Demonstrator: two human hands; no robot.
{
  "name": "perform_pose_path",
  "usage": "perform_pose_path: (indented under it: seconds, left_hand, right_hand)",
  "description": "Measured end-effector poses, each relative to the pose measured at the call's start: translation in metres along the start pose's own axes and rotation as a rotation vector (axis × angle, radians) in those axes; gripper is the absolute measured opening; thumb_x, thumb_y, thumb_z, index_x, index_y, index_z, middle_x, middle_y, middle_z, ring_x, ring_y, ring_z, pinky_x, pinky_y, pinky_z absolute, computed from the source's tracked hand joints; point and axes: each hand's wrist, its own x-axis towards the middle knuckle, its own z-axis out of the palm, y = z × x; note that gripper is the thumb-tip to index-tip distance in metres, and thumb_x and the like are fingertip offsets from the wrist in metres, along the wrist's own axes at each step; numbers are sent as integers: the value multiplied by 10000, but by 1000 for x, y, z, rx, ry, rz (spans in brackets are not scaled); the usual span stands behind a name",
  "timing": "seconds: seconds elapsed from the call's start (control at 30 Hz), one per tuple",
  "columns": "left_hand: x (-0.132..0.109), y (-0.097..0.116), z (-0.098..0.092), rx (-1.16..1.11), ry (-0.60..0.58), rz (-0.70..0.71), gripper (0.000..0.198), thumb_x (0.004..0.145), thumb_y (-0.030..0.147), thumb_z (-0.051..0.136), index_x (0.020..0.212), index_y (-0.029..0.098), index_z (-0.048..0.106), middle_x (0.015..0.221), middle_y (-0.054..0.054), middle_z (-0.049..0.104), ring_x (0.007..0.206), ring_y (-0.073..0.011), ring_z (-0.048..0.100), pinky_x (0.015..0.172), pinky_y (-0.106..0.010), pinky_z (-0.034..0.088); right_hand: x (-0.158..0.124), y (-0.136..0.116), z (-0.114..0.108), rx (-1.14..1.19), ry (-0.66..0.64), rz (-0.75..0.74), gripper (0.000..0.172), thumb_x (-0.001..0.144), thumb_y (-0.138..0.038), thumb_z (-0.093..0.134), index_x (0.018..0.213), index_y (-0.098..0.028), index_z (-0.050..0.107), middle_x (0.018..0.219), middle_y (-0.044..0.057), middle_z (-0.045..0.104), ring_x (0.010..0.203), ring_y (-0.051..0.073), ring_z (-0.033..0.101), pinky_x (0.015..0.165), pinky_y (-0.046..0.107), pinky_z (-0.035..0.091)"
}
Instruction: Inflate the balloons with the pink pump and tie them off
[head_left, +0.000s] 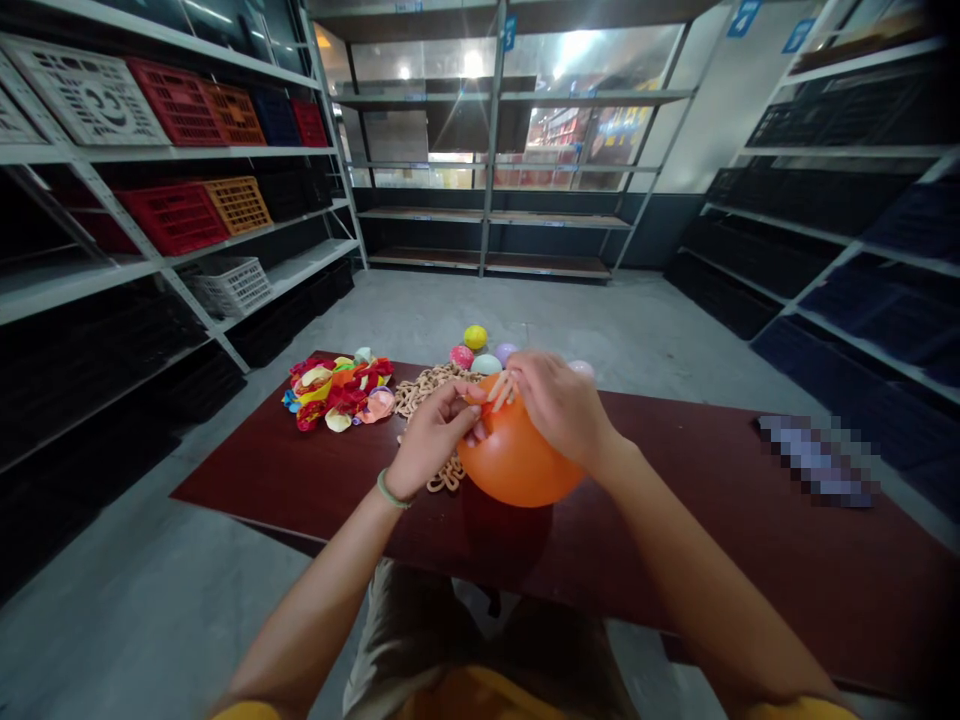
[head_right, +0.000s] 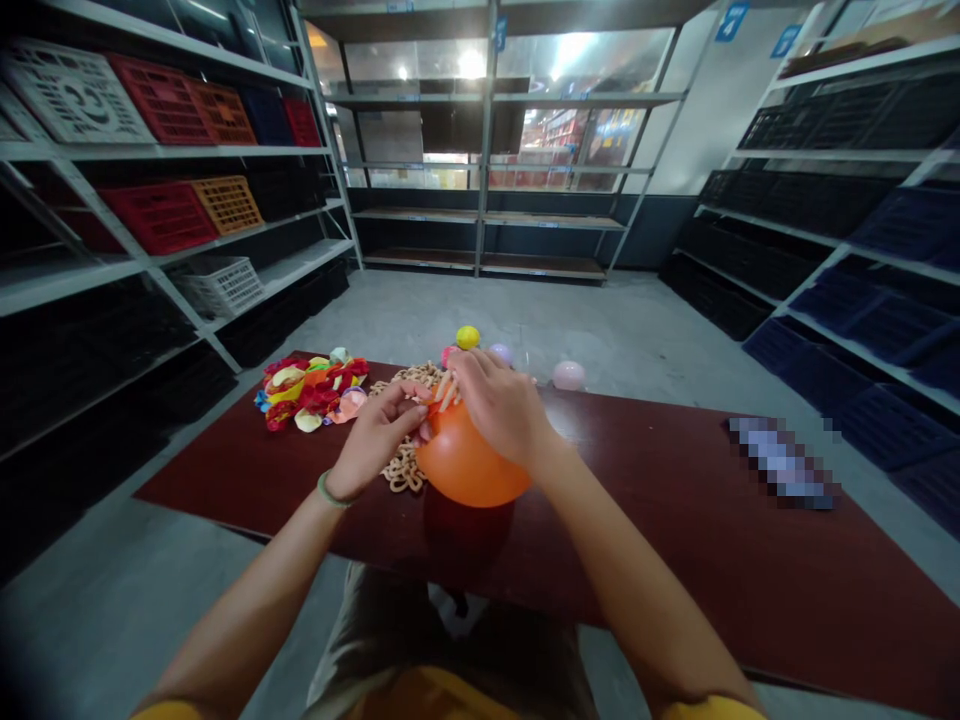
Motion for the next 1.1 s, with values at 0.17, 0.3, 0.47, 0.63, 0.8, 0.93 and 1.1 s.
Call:
perform_pose_path:
  seconds: [0.17, 0.3, 0.47, 0.63, 0.8, 0.93, 1.1]
  left_hand:
    - [-5, 7, -4, -121, -107, -152, 331, 856, 234, 653, 1178, 152, 656, 638, 16, 629, 573, -88, 565, 557, -197, 444]
    - [-8, 10, -8, -216, -135, -260, 254, 836, 262, 707, 1066, 158, 682, 657, 19, 609, 554, -67, 540, 536, -174, 432]
    - [-5, 16, -14, -193, -306, -382, 227, 819, 332, 747, 902, 139, 661, 650, 22, 575, 554, -62, 515, 555, -181, 462]
    - [-3, 21, -14, -57, -328, -405, 295, 816, 407, 742, 872, 129, 662, 629, 25, 573, 529, -63, 515, 536, -183, 448]
    - [-8, 18, -12, -91, -235, -436, 333, 788, 446, 760, 805, 135, 643, 612, 21, 598, 530, -70, 550, 571, -194, 474]
    - [-9, 14, -12, -121, -191, -436, 310, 807, 435, 742, 807, 140, 647, 612, 18, 620, 532, -67, 568, 605, -198, 504]
    - [-7, 17, -6, -99, -191, -436, 290, 830, 417, 709, 770, 144, 632, 598, 18, 621, 516, -66, 575, 577, -184, 495]
  right_hand:
    - [-3, 3, 7, 125, 25, -2, 215, 1040, -228, 319, 1101, -221, 525, 1031, 88, 687, 922, 215, 643, 700, 334, 458]
    - [-4, 4, 7, 178, -2, -16, 207, 1032, -218, 327, 1072, -229, 530, 1006, 79, 682, 916, 211, 638, 709, 336, 462]
    - [-3, 1, 3, 220, -104, -66, 224, 1033, -233, 326, 1066, -245, 547, 1006, 69, 669, 920, 210, 631, 744, 345, 482]
    - [1, -4, 0, 304, -189, -62, 210, 1035, -250, 340, 1055, -247, 548, 1003, 73, 670, 908, 216, 625, 772, 364, 488]
    - [1, -2, -10, 575, -174, 108, 85, 999, -282, 471, 1069, -248, 504, 996, 35, 639, 899, 180, 635, 800, 333, 525]
    - [-3, 3, -25, 680, -203, 162, 108, 980, -339, 526, 1051, -258, 527, 1036, 32, 615, 976, 180, 612, 867, 339, 532]
    - [0, 0, -37, 760, -243, 149, 109, 966, -350, 550, 1026, -258, 547, 1033, 23, 589, 944, 169, 586, 793, 303, 533]
